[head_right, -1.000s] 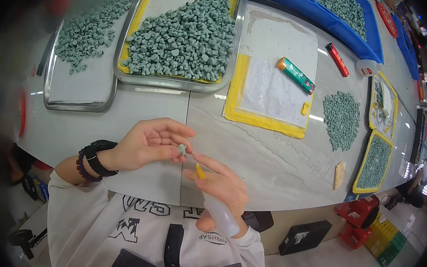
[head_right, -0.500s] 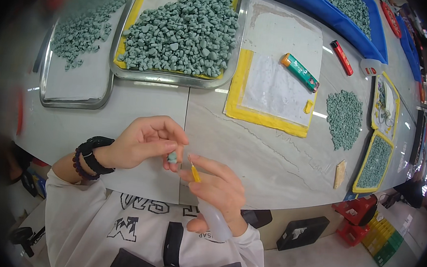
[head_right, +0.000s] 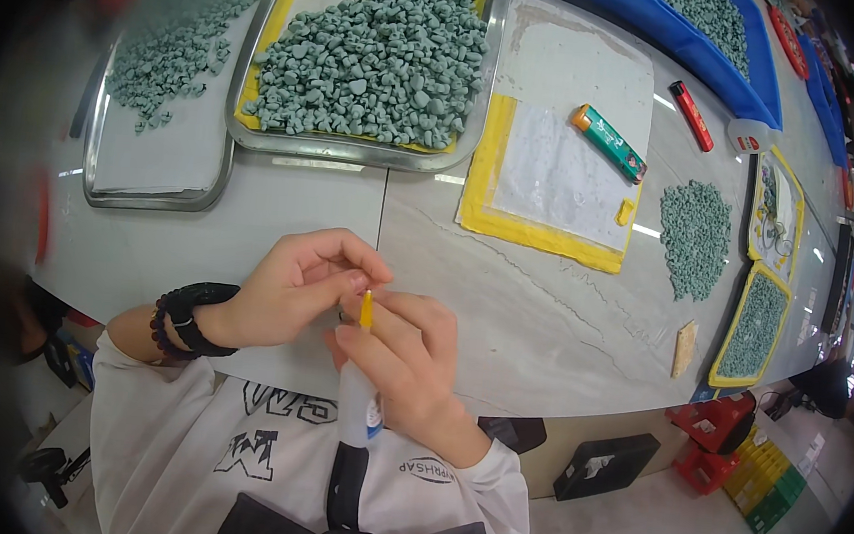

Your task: Gluing small green plastic parts together at a factory workstation.

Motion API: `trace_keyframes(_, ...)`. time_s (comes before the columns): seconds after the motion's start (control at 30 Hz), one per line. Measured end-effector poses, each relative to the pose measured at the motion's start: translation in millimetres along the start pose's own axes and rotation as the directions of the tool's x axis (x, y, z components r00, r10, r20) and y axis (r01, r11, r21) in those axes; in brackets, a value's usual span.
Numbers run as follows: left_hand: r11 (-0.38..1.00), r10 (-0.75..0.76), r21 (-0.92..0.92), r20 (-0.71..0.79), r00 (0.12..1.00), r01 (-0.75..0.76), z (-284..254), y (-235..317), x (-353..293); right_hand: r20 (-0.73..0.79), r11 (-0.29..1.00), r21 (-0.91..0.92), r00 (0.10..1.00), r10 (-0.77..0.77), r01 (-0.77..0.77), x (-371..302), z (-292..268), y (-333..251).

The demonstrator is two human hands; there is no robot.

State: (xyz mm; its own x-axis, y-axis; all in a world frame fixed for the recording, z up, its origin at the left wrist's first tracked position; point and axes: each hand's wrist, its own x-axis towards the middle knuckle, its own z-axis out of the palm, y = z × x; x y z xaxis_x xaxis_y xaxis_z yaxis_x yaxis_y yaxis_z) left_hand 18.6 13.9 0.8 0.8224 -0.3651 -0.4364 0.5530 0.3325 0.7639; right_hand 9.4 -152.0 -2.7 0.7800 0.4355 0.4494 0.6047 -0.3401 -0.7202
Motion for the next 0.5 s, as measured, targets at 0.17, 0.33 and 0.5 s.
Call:
trace_keyframes(0.17, 0.997, 0.071, 0.029, 0.049, 0.996, -0.073, 8, 5, -10, -0.021, 1.0, -0.017, 1.0, -0.013, 0.013, -6, -3, 1)
trace_keyframes(0.33, 1.0, -0.006, -0.028, 0.214, 0.977, 0.012, 1, 15, -9, -0.127, 0.989, -0.15, 0.992, -0.024, 0.005, -9, -14, -1)
trace_keyframes(0.5, 0.989, -0.1, -0.08, 0.253, 0.962, 0.124, -8, 12, -5, -0.078, 0.995, -0.099, 0.997, -0.015, 0.007, -11, -16, 5)
